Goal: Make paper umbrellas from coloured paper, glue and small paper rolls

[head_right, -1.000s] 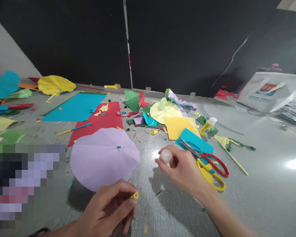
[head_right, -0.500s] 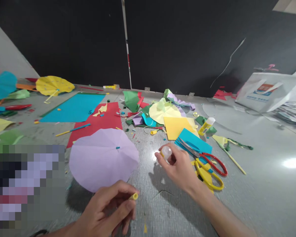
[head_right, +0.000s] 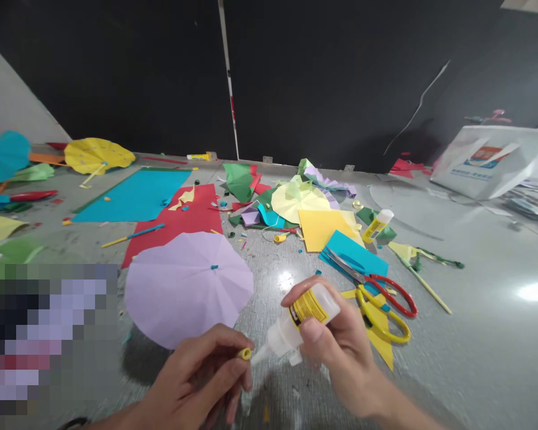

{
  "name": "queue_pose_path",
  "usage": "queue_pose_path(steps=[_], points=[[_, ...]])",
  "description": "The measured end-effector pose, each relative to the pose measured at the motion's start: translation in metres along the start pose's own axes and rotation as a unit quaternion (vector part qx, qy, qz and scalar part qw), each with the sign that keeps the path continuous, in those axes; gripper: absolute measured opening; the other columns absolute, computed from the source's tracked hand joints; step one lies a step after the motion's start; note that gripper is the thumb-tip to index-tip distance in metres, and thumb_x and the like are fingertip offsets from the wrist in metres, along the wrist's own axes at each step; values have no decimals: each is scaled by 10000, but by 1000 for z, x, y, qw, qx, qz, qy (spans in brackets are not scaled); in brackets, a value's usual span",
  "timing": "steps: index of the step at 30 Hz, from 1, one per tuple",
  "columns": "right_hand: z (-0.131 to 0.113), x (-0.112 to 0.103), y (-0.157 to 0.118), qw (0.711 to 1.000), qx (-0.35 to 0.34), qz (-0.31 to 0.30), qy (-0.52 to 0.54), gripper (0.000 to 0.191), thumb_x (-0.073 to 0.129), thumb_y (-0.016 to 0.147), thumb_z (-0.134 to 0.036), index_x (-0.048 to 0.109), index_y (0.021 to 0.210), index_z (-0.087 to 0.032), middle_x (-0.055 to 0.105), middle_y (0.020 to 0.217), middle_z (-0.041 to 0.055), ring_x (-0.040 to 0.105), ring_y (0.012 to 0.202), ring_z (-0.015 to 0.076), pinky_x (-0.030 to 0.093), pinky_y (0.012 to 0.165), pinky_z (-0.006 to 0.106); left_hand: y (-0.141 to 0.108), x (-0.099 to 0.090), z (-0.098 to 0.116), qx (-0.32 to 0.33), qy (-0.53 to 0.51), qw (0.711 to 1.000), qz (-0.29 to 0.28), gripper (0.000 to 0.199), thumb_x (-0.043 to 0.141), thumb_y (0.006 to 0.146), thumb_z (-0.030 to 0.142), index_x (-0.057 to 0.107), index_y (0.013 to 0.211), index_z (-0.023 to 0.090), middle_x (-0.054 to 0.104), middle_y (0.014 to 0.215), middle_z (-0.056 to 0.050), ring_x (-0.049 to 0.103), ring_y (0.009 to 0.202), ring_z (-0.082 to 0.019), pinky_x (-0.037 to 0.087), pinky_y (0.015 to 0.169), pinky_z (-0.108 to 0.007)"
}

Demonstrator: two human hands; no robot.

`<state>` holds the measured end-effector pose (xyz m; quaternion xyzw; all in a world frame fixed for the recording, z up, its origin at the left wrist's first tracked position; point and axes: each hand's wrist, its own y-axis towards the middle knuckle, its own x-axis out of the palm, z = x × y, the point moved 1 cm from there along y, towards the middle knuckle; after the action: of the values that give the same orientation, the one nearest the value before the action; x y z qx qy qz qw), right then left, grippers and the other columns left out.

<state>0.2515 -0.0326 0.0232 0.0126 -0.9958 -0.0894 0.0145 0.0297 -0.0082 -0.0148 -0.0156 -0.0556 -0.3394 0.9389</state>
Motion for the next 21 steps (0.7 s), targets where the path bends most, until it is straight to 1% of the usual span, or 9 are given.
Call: queue_pose_path(steps=[3,5,10,16,21], points=[[0,5,0,1000,-8,1,-19,255,587,1010,-515,635,1067,-271,445,639,-58,299,470,75,262,423,198,0,1,1,-1,-4,1000,3,417,593,997,576,615,1037,161,676,758,-36,570,493,-60,441,501,-161],[0,8,0,1000,-15,-2,-26,234,582,1018,-500,631,1061,-275,413,636,-67,267,469,71,236,421,193,1,1,2,-1,-3,1000,9,406,590,1003,565,619,1020,160,672,759,-36,571,498,-59,432,495,-156],[2,13,2,999,20,-8,24,253,527,1039,-516,608,1088,-282,337,611,-86,223,463,74,215,421,187,3,2,2,-3,-6,1000,2,395,584,1011,552,627,1051,161,675,751,-33,572,478,-58,419,471,-147],[2,14,1,998,51,-14,37,309,526,1032,-544,611,1097,-254,355,635,-80,241,487,73,242,445,185,2,2,4,-1,-2,1000,-1,370,586,1018,525,628,1028,158,668,744,-27,557,475,-48,411,469,-141],[1,16,4,997,51,-9,50,261,550,1030,-530,586,1085,-278,309,610,-98,212,469,67,215,432,173,3,2,1,-19,-11,1000,-7,386,595,1005,545,625,1034,161,685,759,-38,552,457,-47,368,405,-115]])
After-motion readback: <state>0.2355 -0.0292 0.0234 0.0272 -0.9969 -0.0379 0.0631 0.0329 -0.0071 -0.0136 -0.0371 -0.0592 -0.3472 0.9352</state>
